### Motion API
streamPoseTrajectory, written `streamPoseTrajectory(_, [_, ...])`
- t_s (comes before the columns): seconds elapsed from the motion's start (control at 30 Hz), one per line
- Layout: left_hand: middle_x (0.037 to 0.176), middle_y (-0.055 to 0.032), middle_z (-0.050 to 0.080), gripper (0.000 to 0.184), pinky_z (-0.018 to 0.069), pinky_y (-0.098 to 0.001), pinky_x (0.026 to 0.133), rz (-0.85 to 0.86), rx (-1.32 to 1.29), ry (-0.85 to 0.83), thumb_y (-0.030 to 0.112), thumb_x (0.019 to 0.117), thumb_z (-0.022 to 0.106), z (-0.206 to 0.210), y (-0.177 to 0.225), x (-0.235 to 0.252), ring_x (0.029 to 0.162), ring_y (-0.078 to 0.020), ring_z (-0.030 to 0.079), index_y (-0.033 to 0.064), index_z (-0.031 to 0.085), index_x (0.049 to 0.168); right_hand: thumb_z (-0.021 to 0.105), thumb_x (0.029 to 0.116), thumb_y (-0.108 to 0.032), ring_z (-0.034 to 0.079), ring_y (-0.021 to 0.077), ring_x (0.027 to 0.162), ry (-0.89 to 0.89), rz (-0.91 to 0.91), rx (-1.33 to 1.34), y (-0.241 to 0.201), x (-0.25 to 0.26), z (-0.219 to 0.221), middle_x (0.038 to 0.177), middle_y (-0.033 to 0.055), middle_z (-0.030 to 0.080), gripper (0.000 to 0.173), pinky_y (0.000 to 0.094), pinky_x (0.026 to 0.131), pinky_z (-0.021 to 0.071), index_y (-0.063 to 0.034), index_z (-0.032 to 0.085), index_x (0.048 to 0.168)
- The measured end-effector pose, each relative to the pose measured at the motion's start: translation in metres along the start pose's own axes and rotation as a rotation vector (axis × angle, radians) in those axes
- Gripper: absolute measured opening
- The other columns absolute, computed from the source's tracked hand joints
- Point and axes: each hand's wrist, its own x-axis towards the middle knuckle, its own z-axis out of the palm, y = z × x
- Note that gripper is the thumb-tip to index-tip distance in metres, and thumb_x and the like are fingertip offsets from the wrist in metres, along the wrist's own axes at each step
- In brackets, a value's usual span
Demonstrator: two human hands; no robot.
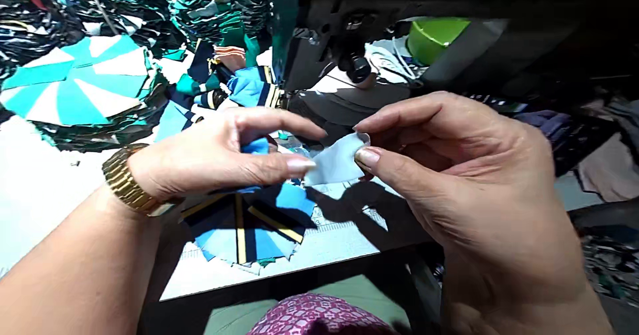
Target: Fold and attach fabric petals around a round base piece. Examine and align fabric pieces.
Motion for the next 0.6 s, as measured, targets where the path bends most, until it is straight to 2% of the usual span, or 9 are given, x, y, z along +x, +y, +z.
streamPoseTrajectory(0.07, [0.079,0.0076,0.069,0.011,0.0515,-0.0122,0.056,0.026,0.024,-0.110,0.020,0.0944,0.071,-0.003,-0.001,0.000,0.066,0.0018,0.063,0.0123,0.075,0.100,0.068,0.0894,0.004,0.069,0.0061,0.086,0.000,-0.025,0.058,-0.007,0.000,0.011,0.100,-0.0007,0.070,0.024,0.0187,0.078,0.0611,-0.0018,0.066,0.112])
streamPoseTrajectory(0.1, [0.074,0.0068,0.069,0.009,0.0507,-0.0124,0.055,0.026,0.030,-0.147,0.017,0.0948,0.071,-0.005,-0.001,-0.001,0.065,0.0013,0.063,0.0121,0.074,0.089,0.069,0.0888,0.005,0.069,0.0066,0.086,0.011,-0.027,0.079,-0.008,-0.002,0.015,0.100,-0.0004,0.070,0.024,0.0192,0.078,0.0610,-0.0015,0.066,0.112])
streamPoseTrajectory(0.13, [0.070,0.0064,0.067,0.013,0.0491,-0.0120,0.053,0.022,0.041,-0.169,0.015,0.0951,0.070,-0.008,0.000,-0.002,0.062,0.0015,0.061,0.0120,0.073,0.083,0.069,0.0882,0.006,0.069,0.0070,0.086,0.029,-0.024,0.088,-0.007,-0.004,0.018,0.099,-0.0002,0.070,0.024,0.0197,0.078,0.0611,-0.0014,0.066,0.111])
streamPoseTrajectory(0.37, [0.062,0.0076,0.061,0.026,0.0406,-0.0118,0.044,-0.070,0.184,-0.230,0.019,0.1002,0.062,-0.023,0.004,-0.008,0.053,0.0036,0.054,0.0129,0.070,0.077,0.069,0.0895,0.003,0.070,0.0086,0.071,0.137,0.181,0.000,0.009,-0.029,0.038,0.094,0.0014,0.069,0.021,0.0224,0.061,0.0634,-0.0035,0.064,0.109])
streamPoseTrajectory(0.5, [0.059,0.0076,0.060,0.028,0.0376,-0.0138,0.042,-0.159,0.327,-0.245,0.025,0.0996,0.066,-0.019,0.002,-0.006,0.050,0.0031,0.052,0.0141,0.072,0.075,0.069,0.0901,-0.002,0.066,0.0061,0.067,0.097,0.186,-0.163,0.023,-0.038,0.046,0.087,-0.0004,0.068,0.018,0.0205,0.057,0.0592,-0.0056,0.064,0.107])
streamPoseTrajectory(0.6, [0.052,0.0068,0.052,0.032,0.0313,-0.0175,0.039,-0.218,0.431,-0.220,0.026,0.0955,0.071,-0.015,-0.004,-0.005,0.045,0.0008,0.045,0.0147,0.068,0.066,0.070,0.0918,-0.008,0.062,0.0005,0.066,0.050,0.164,-0.334,0.031,-0.038,0.049,0.084,-0.0025,0.066,0.014,0.0147,0.057,0.0535,-0.0074,0.064,0.105])
